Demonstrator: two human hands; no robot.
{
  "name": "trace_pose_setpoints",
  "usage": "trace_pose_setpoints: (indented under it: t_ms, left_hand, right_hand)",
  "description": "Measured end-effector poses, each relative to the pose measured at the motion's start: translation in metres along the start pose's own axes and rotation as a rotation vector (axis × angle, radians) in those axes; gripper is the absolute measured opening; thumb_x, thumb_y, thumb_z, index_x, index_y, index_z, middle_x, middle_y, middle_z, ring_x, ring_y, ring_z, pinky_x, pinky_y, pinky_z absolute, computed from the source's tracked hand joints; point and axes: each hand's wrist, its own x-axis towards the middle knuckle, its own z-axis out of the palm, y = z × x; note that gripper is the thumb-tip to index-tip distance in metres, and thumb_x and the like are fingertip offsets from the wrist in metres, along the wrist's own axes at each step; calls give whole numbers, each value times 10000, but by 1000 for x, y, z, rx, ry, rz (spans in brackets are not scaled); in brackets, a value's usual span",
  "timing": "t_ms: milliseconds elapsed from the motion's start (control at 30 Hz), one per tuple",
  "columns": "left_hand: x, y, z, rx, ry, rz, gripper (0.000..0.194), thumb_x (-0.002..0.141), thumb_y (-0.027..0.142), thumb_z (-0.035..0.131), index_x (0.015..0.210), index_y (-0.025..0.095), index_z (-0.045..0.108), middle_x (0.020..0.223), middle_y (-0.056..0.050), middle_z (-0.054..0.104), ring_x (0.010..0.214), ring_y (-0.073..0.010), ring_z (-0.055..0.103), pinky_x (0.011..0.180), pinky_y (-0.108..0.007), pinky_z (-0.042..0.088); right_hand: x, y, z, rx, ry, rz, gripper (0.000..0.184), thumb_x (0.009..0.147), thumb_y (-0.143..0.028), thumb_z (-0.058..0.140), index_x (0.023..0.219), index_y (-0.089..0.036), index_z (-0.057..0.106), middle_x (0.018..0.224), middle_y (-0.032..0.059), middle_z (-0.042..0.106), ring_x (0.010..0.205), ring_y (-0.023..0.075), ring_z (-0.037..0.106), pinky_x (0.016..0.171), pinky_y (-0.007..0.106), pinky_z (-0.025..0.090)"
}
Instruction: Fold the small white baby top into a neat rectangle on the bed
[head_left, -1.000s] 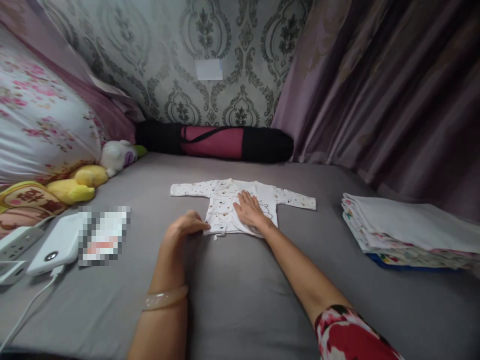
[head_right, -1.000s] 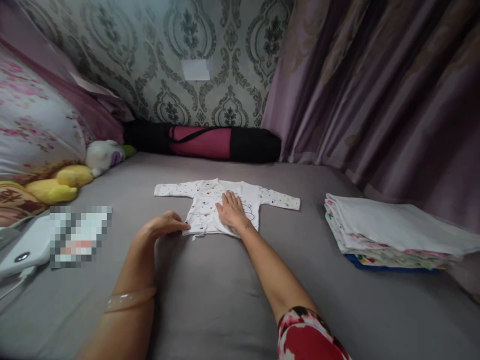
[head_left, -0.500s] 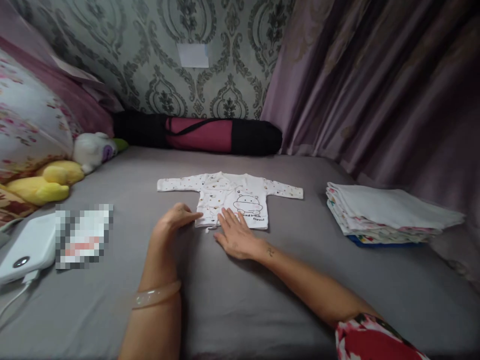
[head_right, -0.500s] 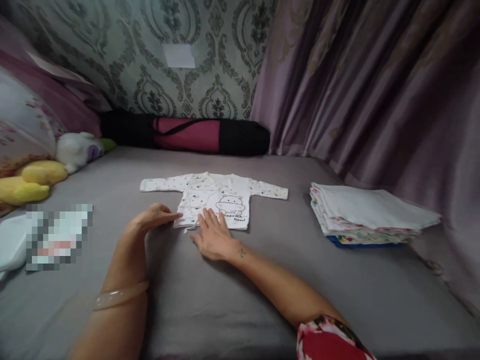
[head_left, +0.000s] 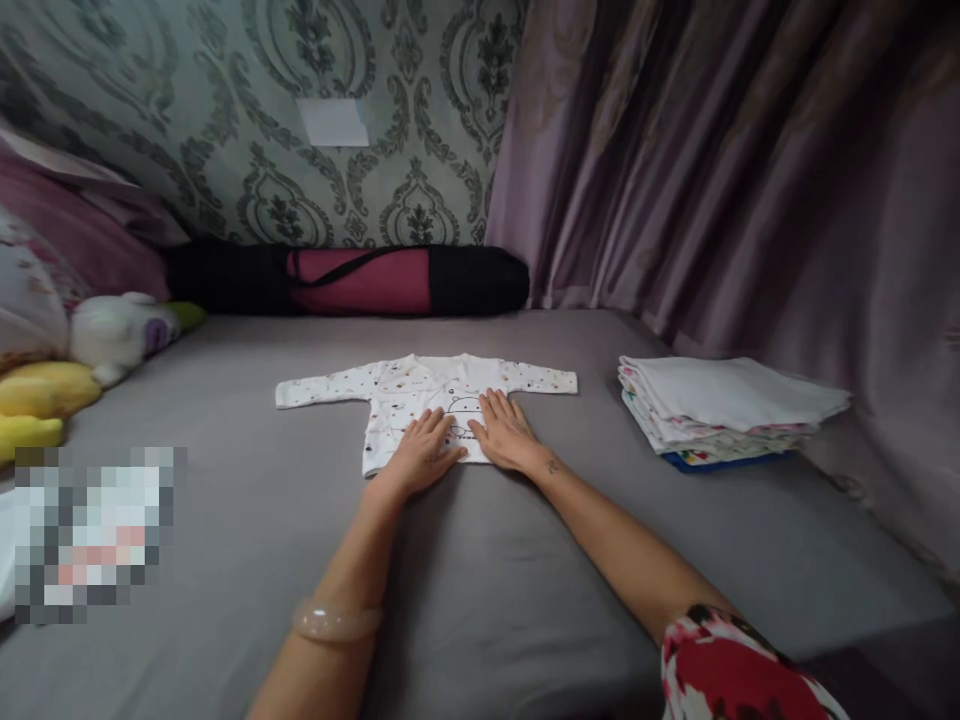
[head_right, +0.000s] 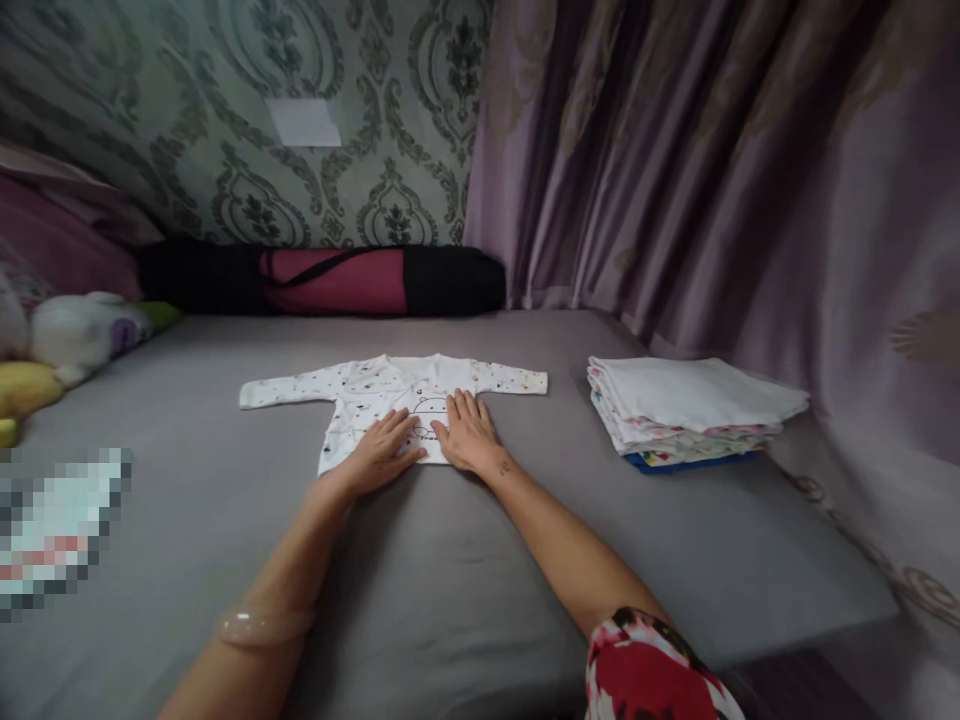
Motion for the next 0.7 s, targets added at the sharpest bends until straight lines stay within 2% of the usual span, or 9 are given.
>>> trace_pose_setpoints:
  t_ms: [100, 167, 267, 333, 400, 467, 533, 633, 700]
  left_hand:
    - [-2, -4, -4, 12, -46, -12, 618, 867, 535, 488, 1380, 193, 433, 1530, -151, 311, 1430, -345, 219, 1141, -518, 221]
    - [-2, -3, -10, 21, -65, -11, 624, 858, 537, 500, 1378, 197, 441, 1521, -153, 327, 1423, -346, 239, 1137, -509, 237]
    - [0, 7, -22, 62, -119, -36, 614, 849, 516, 516, 1365, 187, 457, 1508, -160, 344, 1407, -351, 274, 1125, -501, 258]
    - [3, 18, -32, 101, -161, -59, 579, 839, 494, 534, 1330, 189, 489, 1478, -157, 389, 1374, -349, 337, 1102, -498, 291]
    - [6, 31, -43, 146, -207, -85, 539, 818, 475, 563, 1276, 194, 530, 1409, -151, 470, 1302, -345, 432, 1056, -489, 344]
    - [12, 42, -54, 200, -256, -106, 531, 788, 467, 597, 1242, 196, 554, 1326, -146, 538, 1224, -338, 503, 1008, -468, 383]
    - [19, 49, -62, 255, -305, -104, 557, 754, 475, 631, 1234, 201, 564, 1269, -142, 574, 1175, -333, 536, 972, -442, 405]
    - [34, 49, -71, 275, -377, -82, 561, 731, 494, 655, 1215, 218, 593, 1209, -128, 619, 1114, -326, 578, 914, -404, 436]
    - [48, 44, -74, 256, -380, -92, 508, 761, 501, 630, 1184, 219, 620, 1161, -123, 655, 1071, -316, 606, 874, -383, 454]
  right_hand:
    - [2, -1, -4, 29, -41, -5, 705, 966, -499, 235, 1505, -46, 209, 1581, 155, 110, 1460, 268, 64, 1162, 444, 54]
    - [10, 2, -16, 62, -103, -8, 683, 948, -494, 319, 1484, -72, 291, 1569, 163, 175, 1444, 287, 148, 1149, 442, 124]
    - [32, 19, -43, 192, -165, -39, 465, 900, -415, 457, 1260, -156, 600, 1371, 122, 535, 1240, 262, 484, 1024, 351, 347]
    - [48, 37, -63, 311, -71, -2, 354, 907, -355, 431, 1057, -176, 697, 1095, 52, 694, 1008, 208, 608, 862, 276, 436]
    - [60, 57, -78, 332, 135, 199, 345, 921, -300, 396, 996, -175, 708, 971, 24, 713, 911, 174, 627, 775, 230, 446]
    - [66, 76, -84, 263, 283, 476, 331, 918, -256, 402, 1052, -179, 694, 1004, 48, 707, 940, 169, 631, 781, 223, 443]
    - [66, 92, -83, 217, 323, 630, 347, 911, -237, 410, 1134, -152, 662, 1084, 117, 683, 1017, 211, 623, 832, 273, 448]
    - [60, 107, -73, 185, 326, 742, 364, 886, -200, 436, 1167, -99, 643, 1178, 206, 626, 1127, 295, 572, 913, 393, 436]
    - [56, 115, -66, 152, 326, 790, 368, 870, -168, 443, 1169, -86, 642, 1231, 224, 588, 1203, 328, 511, 948, 443, 417]
